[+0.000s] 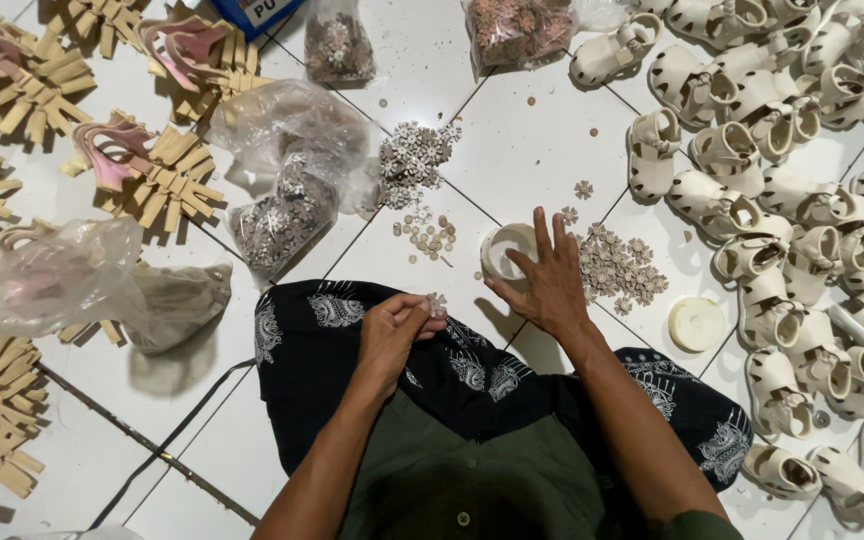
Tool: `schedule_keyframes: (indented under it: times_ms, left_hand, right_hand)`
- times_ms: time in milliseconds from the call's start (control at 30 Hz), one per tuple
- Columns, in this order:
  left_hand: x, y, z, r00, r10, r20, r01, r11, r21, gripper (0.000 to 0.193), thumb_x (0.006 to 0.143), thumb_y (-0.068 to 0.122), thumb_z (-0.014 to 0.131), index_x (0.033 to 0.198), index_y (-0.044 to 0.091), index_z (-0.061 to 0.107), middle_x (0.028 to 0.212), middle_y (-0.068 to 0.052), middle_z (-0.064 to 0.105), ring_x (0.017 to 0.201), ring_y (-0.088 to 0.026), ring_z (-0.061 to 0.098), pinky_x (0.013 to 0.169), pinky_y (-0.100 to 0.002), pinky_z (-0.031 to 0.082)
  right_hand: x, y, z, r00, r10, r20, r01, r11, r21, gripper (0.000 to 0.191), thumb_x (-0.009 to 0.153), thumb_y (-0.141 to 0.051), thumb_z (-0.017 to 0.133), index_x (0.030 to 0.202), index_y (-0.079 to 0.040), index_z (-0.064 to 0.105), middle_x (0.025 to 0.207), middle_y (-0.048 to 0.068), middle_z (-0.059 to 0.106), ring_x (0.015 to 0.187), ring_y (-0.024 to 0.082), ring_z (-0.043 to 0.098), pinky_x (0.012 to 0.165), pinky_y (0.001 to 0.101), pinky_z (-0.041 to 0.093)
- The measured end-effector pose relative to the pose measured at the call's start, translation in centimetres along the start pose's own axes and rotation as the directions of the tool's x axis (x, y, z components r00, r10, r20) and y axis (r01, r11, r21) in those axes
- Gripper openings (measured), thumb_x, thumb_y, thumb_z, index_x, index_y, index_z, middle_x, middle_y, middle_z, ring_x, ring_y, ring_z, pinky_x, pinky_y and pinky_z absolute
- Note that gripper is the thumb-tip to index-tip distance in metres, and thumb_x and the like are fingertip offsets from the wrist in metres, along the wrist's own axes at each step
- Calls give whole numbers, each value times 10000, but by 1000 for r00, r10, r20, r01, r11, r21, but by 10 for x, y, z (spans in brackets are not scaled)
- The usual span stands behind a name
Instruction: The person sits on the floor and assembles small flower-shaped wooden pieces by inserting a pin into the center of each piece. They repeatedly pick up a piece, insert a pin, and place the assembled unit on the floor.
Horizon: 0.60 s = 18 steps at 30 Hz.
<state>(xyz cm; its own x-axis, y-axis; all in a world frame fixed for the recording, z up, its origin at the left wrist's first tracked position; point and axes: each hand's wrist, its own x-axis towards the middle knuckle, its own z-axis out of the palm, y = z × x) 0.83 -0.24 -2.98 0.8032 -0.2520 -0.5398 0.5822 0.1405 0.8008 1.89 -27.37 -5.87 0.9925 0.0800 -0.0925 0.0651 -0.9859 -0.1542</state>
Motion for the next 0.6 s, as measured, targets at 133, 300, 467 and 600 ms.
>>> schedule_keyframes:
  times_ms: [133, 300, 467, 600]
  left_hand:
    - [-1, 2, 3, 1000, -16, -6, 16, 1000, 19, 282, 974, 186, 646, 1165, -16, 693, 968, -147, 788, 868, -198, 779, 772, -288, 605]
    - [-3, 8, 1, 1000, -11, -7, 11, 999, 45, 277, 973, 175, 646, 1134, -40, 712, 970, -156, 789, 872, -202, 779, 770, -302, 613]
    - [-5, 11, 7, 1000, -3, 12, 3, 1000, -5, 273, 980, 174, 643, 1126, -51, 694, 975, -165, 786, 890, -209, 785, 789, -307, 619]
    - [-10, 14, 15, 1000, -1, 25, 2, 999, -47, 298, 990, 194, 631, 1126, -64, 692, 972, -173, 779, 879, -225, 779, 782, -315, 622]
  right_hand:
    - [3, 0, 1, 996, -13, 91, 12, 1000, 14, 718, 875, -785, 486, 1203, -211, 764, 1712, 140, -17, 1560, 394, -66, 1231, 643, 66]
    - [-5, 8, -1, 996, -20, -83, 30, 993, 112, 592, 864, -674, 643, 1082, -142, 786, 1713, 202, 38, 1571, 430, -6, 1231, 673, 83]
    - [-15, 7, -9, 986, 107, 130, -142, 944, 298, 390, 824, -491, 739, 889, -110, 794, 1696, 188, 130, 1581, 425, 20, 1236, 664, 77]
    - [-36, -3, -35, 918, 289, 270, -362, 341, 867, 294, 851, -403, 670, 864, -123, 757, 1661, 159, 322, 1496, 380, 331, 1175, 590, 325]
